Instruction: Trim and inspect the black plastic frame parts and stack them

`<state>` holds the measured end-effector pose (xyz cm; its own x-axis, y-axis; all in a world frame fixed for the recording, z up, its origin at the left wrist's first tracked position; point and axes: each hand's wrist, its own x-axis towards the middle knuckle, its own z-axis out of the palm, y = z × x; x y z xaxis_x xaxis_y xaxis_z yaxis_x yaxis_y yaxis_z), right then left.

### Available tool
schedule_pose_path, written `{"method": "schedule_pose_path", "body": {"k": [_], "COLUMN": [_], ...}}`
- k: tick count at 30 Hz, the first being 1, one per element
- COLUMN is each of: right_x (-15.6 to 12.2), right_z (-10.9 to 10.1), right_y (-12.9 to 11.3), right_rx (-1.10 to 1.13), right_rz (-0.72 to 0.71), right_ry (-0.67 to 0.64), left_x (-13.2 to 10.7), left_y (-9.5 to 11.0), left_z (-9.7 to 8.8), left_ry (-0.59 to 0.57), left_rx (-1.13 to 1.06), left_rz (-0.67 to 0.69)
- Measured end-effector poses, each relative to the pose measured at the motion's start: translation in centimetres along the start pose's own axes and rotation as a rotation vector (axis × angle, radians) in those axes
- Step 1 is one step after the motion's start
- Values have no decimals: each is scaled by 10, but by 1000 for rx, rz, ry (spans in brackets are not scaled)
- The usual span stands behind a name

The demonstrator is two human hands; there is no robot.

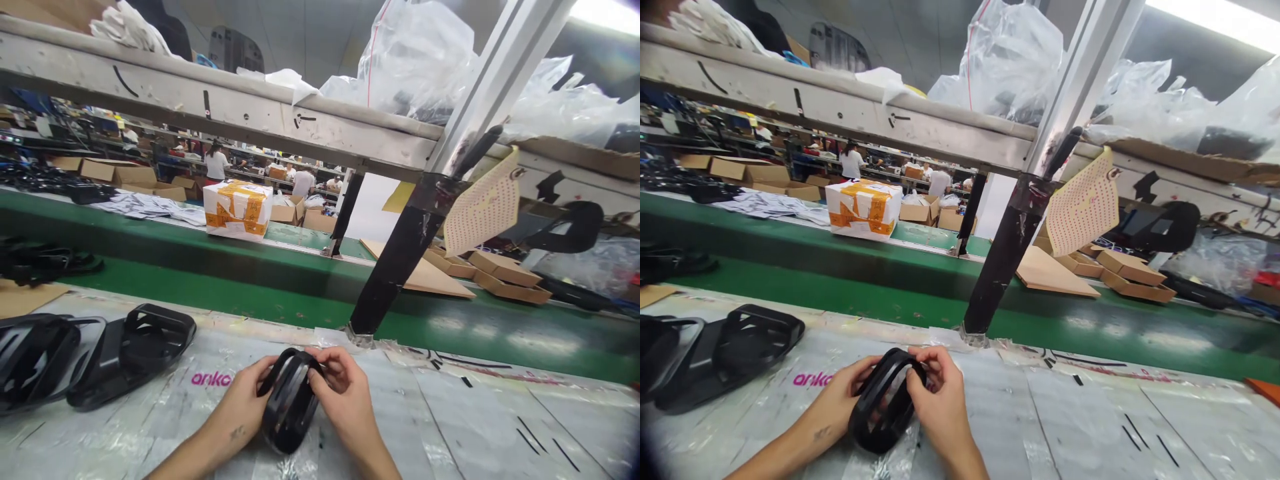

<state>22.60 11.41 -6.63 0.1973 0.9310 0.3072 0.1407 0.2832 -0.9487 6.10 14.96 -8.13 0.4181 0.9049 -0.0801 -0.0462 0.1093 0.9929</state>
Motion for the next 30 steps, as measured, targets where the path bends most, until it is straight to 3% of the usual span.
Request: {"method": "schedule_pose_path", "body": {"k": [2, 6, 10, 14, 21, 24, 30], "right_x": [-1, -2, -4, -3, 1, 1, -2], "right_z": [-2, -6, -7, -5, -11, -10, -1], "right_y": [2, 12, 20, 22, 18, 21, 21], "right_rx": [-37, -94, -175, -239, -290, -222, -176], "right_rz": [0, 13, 9, -3, -157, -133, -167], "right_ry": [-31, -49, -32, -2, -100, -88, -12], "left_x": [0, 3, 3, -2, -5, -4, -6], "left_y": [4, 5, 4, 2, -1, -1, 5], "left_z": [-7, -13, -13, -14, -21, -22, -14], "left_ry": [62, 126, 83, 88, 42, 15, 75], "left_rx": [88, 91, 118, 357, 534, 523, 397], "left_rz": [64, 68, 35, 97, 199, 214, 149]}}
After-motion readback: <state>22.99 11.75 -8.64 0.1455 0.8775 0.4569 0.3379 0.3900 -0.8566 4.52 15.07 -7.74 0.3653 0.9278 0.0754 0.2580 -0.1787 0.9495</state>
